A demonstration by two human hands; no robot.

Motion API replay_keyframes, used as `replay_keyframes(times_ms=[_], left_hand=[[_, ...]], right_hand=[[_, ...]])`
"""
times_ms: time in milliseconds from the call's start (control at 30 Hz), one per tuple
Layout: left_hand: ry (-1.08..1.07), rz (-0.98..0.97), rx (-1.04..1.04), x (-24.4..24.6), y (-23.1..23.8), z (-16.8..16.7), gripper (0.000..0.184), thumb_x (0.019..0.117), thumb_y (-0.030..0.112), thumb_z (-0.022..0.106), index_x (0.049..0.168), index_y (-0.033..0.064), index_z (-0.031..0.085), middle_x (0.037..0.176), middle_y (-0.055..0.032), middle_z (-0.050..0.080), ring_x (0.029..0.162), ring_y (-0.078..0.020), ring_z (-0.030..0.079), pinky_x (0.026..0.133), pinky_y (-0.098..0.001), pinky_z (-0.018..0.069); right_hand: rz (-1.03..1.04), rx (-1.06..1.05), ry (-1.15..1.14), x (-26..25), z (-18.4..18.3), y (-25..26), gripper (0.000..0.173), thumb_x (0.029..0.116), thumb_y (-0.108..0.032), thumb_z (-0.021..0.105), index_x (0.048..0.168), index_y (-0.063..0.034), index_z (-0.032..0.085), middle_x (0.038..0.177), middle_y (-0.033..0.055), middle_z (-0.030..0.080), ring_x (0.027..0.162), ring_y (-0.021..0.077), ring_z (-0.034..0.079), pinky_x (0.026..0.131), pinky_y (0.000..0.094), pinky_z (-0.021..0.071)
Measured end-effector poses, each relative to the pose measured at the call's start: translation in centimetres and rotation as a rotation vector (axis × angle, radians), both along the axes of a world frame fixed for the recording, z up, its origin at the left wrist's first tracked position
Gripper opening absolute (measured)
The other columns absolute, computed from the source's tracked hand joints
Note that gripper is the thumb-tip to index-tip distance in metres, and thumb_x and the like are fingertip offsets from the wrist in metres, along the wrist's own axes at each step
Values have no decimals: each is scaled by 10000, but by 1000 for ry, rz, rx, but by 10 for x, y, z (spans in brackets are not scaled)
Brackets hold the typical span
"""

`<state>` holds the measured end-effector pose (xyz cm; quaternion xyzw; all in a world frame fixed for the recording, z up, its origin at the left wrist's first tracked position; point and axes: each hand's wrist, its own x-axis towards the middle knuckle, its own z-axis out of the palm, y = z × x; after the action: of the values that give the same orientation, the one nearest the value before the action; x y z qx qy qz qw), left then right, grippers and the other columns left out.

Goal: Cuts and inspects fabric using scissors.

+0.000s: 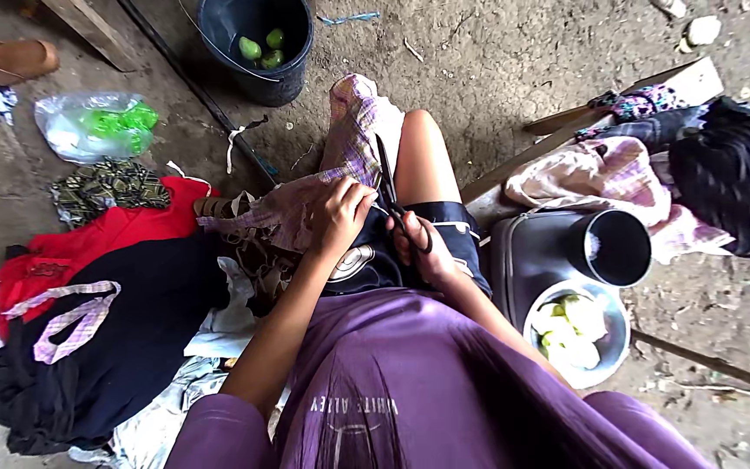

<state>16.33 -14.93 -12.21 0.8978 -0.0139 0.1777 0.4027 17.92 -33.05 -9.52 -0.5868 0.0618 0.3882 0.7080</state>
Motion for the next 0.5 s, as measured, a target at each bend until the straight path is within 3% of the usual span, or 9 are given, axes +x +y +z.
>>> replay_keyframes(times_ms=[67, 200, 333, 500], left_hand=[[12, -31, -4, -3, 1, 1, 180, 994, 126, 621, 953, -10, 731, 947, -154, 680, 911, -263, 670, 846, -367, 547], [6, -22, -47, -2, 4, -1, 160, 977, 97, 634, 926, -21, 730, 914, -160, 689, 883, -270, 679, 829, -366, 553], [8, -13, -62, -8, 3, 0, 145, 982, 94, 630, 937, -11, 719, 914, -140, 678, 873, -233, 671, 822, -340, 554], [12, -37, -86, -13, 4, -3, 132, 972, 91, 648, 926, -12, 716, 920, -138, 679, 879, -222, 674, 830, -331, 555]], right_hand=[[-2, -25, -3, -2, 1, 1, 407, 960, -543, 593, 906, -140, 590, 528, -110, 472, 428, -4, 446, 446, 154, 406], [9, -105, -3, 0, 4, 1, 270, 972, -376, 593, 828, -148, 579, 494, -92, 460, 398, 3, 439, 419, 162, 401], [31, -185, 12, 2, 10, 0, 186, 984, -239, 588, 853, -107, 595, 497, -64, 460, 395, 21, 431, 418, 174, 400], [109, -171, 18, 16, 12, -1, 279, 1014, -357, 509, 893, -118, 588, 512, -90, 445, 417, 6, 428, 442, 163, 405]])
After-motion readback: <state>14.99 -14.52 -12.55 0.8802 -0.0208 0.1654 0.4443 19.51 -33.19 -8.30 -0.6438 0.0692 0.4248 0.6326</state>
